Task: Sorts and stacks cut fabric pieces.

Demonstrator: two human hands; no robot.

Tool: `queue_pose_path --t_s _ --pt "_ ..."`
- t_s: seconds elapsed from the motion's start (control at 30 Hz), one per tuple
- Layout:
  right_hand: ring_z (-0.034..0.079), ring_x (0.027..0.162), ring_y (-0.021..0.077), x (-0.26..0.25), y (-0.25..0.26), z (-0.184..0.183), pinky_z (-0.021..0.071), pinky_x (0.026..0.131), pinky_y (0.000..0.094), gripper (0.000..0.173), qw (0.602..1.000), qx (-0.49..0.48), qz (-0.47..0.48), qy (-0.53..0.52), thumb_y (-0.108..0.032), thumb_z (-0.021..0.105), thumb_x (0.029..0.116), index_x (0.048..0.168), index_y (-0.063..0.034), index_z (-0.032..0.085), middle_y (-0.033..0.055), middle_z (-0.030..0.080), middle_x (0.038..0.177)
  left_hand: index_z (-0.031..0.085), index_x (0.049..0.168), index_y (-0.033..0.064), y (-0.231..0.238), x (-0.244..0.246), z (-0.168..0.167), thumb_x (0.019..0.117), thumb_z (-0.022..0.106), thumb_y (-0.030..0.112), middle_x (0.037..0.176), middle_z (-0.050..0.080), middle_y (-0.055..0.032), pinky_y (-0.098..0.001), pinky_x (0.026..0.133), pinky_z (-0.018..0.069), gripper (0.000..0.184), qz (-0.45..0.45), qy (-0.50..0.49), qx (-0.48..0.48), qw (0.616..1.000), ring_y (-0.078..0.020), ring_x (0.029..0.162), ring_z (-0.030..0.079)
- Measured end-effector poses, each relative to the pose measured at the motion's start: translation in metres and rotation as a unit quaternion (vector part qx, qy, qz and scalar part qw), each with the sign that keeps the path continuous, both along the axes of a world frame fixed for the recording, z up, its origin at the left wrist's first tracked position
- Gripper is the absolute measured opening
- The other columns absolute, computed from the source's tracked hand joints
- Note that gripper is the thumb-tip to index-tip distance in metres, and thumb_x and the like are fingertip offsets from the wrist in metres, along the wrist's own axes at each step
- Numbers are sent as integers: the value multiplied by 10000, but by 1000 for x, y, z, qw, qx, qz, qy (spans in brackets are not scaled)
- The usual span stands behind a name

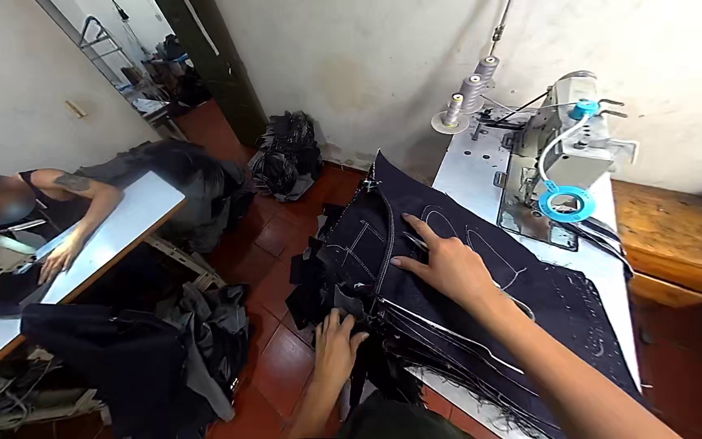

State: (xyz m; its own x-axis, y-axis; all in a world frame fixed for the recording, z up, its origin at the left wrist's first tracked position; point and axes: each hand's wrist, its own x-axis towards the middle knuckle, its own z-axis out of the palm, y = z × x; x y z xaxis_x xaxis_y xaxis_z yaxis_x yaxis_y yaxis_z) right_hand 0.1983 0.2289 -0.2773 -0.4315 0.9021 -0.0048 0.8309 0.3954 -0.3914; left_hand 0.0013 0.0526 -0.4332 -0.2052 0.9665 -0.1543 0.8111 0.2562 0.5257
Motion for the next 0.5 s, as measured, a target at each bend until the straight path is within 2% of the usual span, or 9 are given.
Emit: queue_pose_path --t_s 0.07,0.1,0.13,0.2,0.23,0.3,0.37,0.43,0.5 --pt "688 748 416 -1 -5 0 536 656 620 897 1000 17 -8 -11 -677 715 849 1601 -352 348 173 704 810 720 1168 -6 -3 -12 -22 1024 598 249 1262 688 -170 -485 1133 432 317 -18 -125 74 989 -292 1244 624" --pt "691 759 418 0 -9 -1 540 657 619 895 999 42 -13 -14 -674 711 855 1599 -315 366 179 707 827 726 1119 -20 -9 -18 -24 1026 571 195 1169 719 -152 -431 1084 486 281 -24 -192 116 974 -241 1159 664" --pt "695 787 425 3 -14 -2 550 667 609 871 996 90 -14 -11 -662 705 866 1573 -235 427 194 709 872 730 1093 -24 -16 -25 -20 1023 544 171 1109 731 -134 -402 1043 515 278 -24 -245 150 958 -200 1101 681" --pt "672 905 463 7 -34 3 566 725 591 702 977 212 4 10 -561 644 949 1378 -8 593 256 668 1012 724 1045 -14 -32 -37 -4 1034 504 199 1003 729 -101 -360 956 545 307 -9 -280 202 939 -136 993 686" --pt "661 895 461 8 -49 9 565 717 570 564 964 265 23 16 -468 572 1006 1234 43 645 258 648 995 719 1031 -8 -37 -43 5 1045 491 230 978 724 -88 -341 930 553 330 -12 -277 222 935 -114 964 682" --pt "673 777 394 4 -89 19 573 640 513 283 953 295 69 7 -233 542 1037 962 8 672 194 640 850 716 1015 4 -46 -51 19 1068 467 312 956 720 -76 -336 897 564 400 -38 -251 245 936 -106 935 684" --pt "696 634 328 -11 -128 12 564 530 458 212 952 292 81 -49 -182 657 958 818 -23 670 143 648 701 707 973 22 -52 -56 31 1080 439 366 917 703 -69 -336 836 569 449 -76 -214 251 941 -121 883 676" --pt "697 605 335 -29 -150 0 557 515 466 210 960 256 64 -95 -161 777 865 808 11 670 165 645 665 701 938 40 -55 -57 41 1081 434 376 888 690 -62 -341 783 569 452 -99 -183 251 945 -132 839 672" --pt "695 599 332 -44 -152 -17 551 495 453 225 958 255 53 -115 -183 752 875 830 20 666 169 640 674 693 914 55 -55 -56 47 1079 434 381 869 680 -56 -340 740 572 449 -112 -158 257 947 -136 810 670"
